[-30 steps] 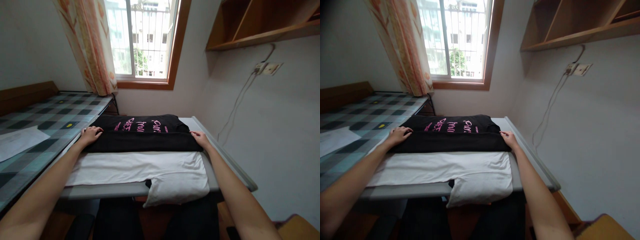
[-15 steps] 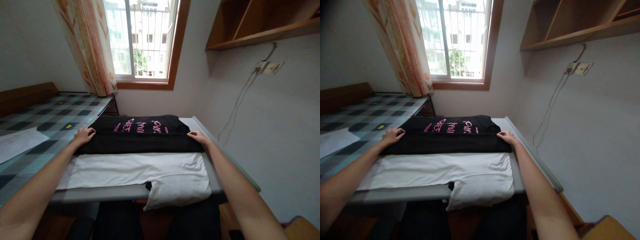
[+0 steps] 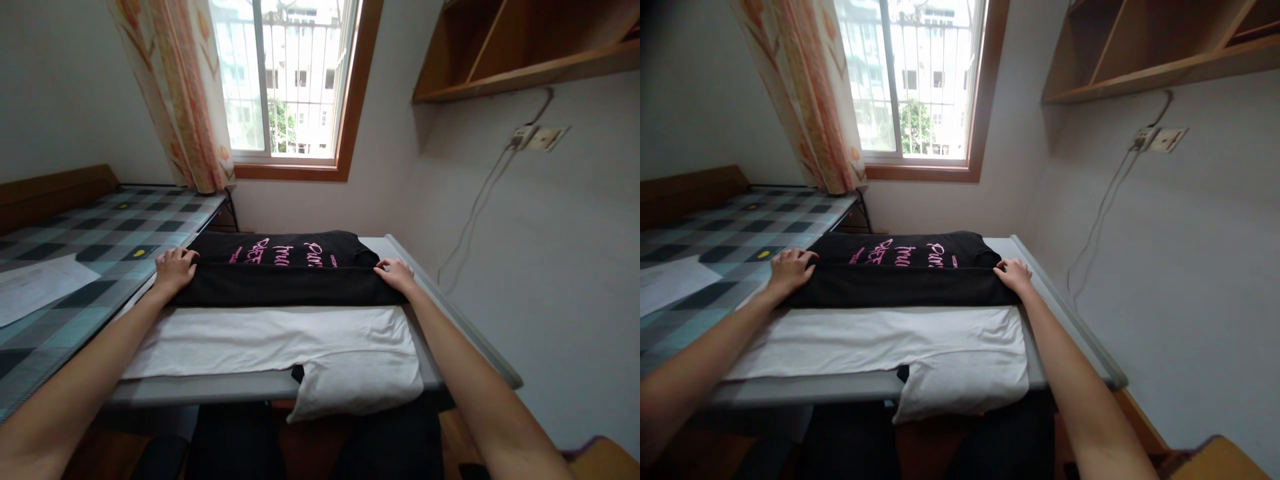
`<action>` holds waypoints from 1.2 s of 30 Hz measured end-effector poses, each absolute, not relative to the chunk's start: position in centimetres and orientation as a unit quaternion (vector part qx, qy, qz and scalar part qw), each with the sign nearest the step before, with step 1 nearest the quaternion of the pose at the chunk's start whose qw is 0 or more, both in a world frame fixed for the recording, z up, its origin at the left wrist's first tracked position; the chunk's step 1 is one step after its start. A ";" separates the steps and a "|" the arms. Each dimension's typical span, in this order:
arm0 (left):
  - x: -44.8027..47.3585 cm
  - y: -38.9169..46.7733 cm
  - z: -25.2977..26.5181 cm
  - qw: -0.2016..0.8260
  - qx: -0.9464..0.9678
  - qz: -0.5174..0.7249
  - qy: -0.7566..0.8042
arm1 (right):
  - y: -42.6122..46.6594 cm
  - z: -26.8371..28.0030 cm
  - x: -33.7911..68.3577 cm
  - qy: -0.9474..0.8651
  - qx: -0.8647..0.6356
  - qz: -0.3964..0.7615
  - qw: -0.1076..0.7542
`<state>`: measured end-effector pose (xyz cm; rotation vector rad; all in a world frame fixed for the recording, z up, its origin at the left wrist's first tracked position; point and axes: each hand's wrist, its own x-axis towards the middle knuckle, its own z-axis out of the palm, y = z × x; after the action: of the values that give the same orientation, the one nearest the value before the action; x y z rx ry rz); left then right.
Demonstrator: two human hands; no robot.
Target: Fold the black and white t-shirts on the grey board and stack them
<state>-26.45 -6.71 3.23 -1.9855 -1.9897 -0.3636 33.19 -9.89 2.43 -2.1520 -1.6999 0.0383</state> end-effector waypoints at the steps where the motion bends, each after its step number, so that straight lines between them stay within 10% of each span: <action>1: -25.4 -6.9 3.5 0.144 -0.714 -0.136 -0.672 | -10.2 2.9 32.1 -0.605 -0.768 -0.026 0.210; 10: -12.2 -9.7 2.6 0.035 -0.844 -0.106 -0.524 | -12.2 1.8 20.5 -0.843 -0.511 0.019 0.164; 17: -10.7 -10.9 1.1 0.027 -0.824 -0.075 -0.561 | -12.3 0.6 21.1 -0.858 -0.487 0.036 0.157; 29: -11.2 -11.0 1.0 0.030 -0.801 -0.073 -0.593 | -11.1 0.8 25.4 -0.752 -0.498 0.178 0.393; 36: -11.6 -10.8 0.8 0.009 -0.809 -0.110 -0.577 | -10.9 1.2 27.9 -0.732 -0.596 0.056 0.325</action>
<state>-11.57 -10.76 0.78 -2.5276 -1.8014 -0.3426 27.93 -10.87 1.24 -1.5621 -1.9198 0.1475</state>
